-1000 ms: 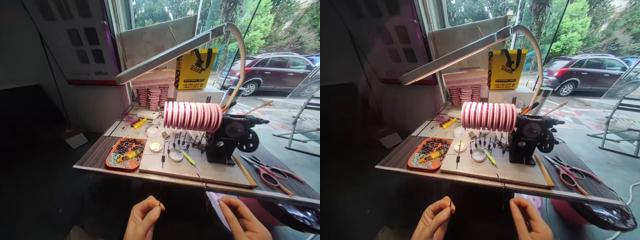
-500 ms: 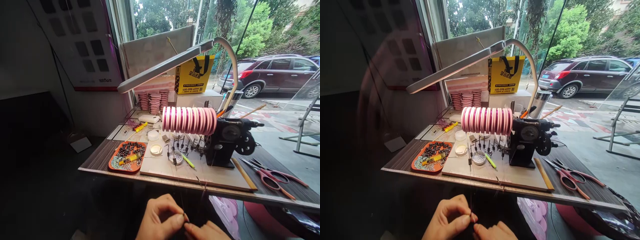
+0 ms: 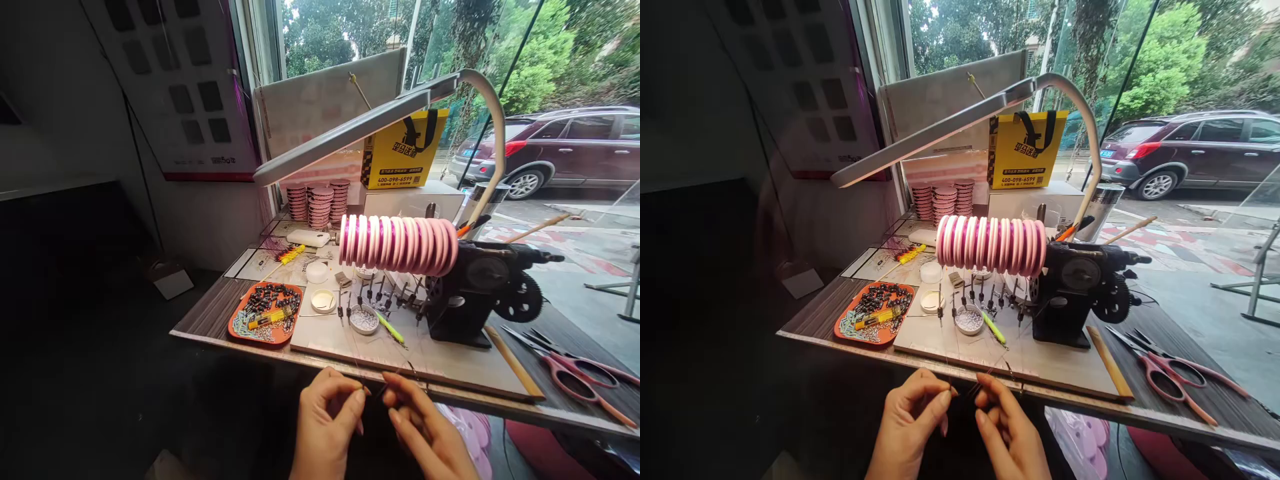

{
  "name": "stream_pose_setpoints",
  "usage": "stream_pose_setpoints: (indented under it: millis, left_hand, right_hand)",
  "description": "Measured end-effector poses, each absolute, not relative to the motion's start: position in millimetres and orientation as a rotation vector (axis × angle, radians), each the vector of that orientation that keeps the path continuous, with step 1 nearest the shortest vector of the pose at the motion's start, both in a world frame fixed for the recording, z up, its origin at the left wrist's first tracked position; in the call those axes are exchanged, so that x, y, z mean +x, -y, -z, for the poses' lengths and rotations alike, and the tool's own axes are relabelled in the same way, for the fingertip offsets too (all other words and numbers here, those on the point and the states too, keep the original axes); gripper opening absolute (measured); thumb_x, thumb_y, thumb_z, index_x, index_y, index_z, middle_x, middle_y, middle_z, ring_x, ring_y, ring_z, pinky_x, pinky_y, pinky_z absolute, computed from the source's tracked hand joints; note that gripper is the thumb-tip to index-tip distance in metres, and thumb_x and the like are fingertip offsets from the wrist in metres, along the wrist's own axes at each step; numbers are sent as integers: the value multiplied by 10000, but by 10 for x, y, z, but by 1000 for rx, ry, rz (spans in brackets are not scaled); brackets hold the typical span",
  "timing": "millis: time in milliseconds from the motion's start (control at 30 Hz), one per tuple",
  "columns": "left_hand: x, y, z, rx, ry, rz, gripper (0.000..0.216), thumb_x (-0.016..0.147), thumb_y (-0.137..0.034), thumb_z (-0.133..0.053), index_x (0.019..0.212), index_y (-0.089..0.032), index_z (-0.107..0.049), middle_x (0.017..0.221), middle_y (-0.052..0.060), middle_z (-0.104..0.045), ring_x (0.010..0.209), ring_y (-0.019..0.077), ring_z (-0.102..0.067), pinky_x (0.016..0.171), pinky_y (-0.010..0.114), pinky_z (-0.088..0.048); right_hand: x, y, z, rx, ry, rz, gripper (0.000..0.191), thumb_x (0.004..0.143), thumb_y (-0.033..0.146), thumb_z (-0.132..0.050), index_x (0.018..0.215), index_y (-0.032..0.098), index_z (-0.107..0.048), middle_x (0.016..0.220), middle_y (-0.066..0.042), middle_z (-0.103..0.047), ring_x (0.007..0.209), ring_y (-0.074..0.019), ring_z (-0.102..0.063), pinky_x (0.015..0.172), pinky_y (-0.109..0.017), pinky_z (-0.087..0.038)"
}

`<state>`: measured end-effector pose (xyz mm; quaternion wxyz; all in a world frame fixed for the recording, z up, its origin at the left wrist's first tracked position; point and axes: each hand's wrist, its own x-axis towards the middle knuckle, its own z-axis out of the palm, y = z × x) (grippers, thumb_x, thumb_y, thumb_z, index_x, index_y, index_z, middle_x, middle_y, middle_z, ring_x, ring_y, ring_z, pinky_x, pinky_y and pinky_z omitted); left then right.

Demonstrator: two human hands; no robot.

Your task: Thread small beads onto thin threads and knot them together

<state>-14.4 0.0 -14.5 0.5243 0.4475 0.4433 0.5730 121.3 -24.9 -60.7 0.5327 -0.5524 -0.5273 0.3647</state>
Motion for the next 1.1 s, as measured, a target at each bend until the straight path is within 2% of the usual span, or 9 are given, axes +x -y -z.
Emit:
stream_pose_setpoints:
  millis: [133,200,433,533,667,733,833,967,1100]
  left_hand:
    - [-118,-29,92,1356,-1207,-1283,136,732,-242,-645,659,-155,-720,652,18,-495,576,128,-481,507,223,-380]
    - [-112,-46,28,1467,-1257,-1214,144,744,-225,-622,669,-149,-719,669,24,-484,620,147,-482,537,233,-380]
    - [-159,-130,-114,1625,-1219,-1051,159,752,-159,-586,627,-148,-684,682,4,-403,645,152,-447,592,245,-377]
    - [-217,-122,-122,1756,-1158,-1054,154,760,-148,-575,687,-155,-710,684,6,-386,662,161,-449,616,250,-383]
    - [-252,-89,-72,1935,-1071,-1154,180,781,-159,-564,770,-169,-743,688,29,-414,675,174,-455,599,250,-381]
    - [-231,-83,-15,1869,-1055,-1285,172,775,-168,-576,758,-185,-747,668,21,-405,661,169,-445,586,249,-370]
    - [-167,-93,87,1501,-1028,-1412,114,743,-236,-631,708,-189,-728,671,-2,-385,627,144,-416,566,244,-348]
    - [-96,-102,173,976,-907,-1272,209,702,-345,-678,621,-153,-687,645,-21,-408,542,90,-360,518,227,-293]
    - [-105,-81,113,1034,-943,-1162,213,696,-301,-669,570,-133,-632,633,-13,-438,567,104,-401,555,239,-319]
  right_hand:
    - [1251,29,372,-1251,1452,-909,336,867,370,-489,1131,183,-581,1130,-97,-606,1027,-215,-576,866,-283,-476]
    - [1281,-32,290,-1276,1576,-857,319,878,319,-457,1142,181,-572,1159,-98,-591,1069,-215,-553,885,-285,-467]
    - [1305,-11,193,-1245,1499,-968,278,853,292,-463,1072,204,-609,1043,-58,-634,969,-199,-585,850,-281,-468]
    - [1276,27,204,-1229,1199,-1180,270,800,307,-533,1031,215,-636,983,-38,-647,891,-190,-583,765,-258,-473]
    - [1223,-25,167,-926,813,-1680,252,676,203,-623,922,218,-673,866,-13,-636,734,-145,-569,665,-227,-456]
    - [1188,-84,120,-713,696,-1827,179,633,149,-637,799,209,-665,801,2,-593,732,-134,-546,667,-219,-450]
    - [1137,-157,53,-544,591,-1857,135,619,98,-639,672,211,-589,741,28,-523,704,-118,-499,666,-211,-447]
    - [1115,-162,64,-559,544,-1810,162,623,109,-657,720,224,-596,766,35,-547,671,-104,-494,663,-212,-447]
    - [1176,-32,257,-931,888,-1536,254,737,246,-628,990,236,-619,896,-4,-626,580,-98,-512,541,-199,-429]
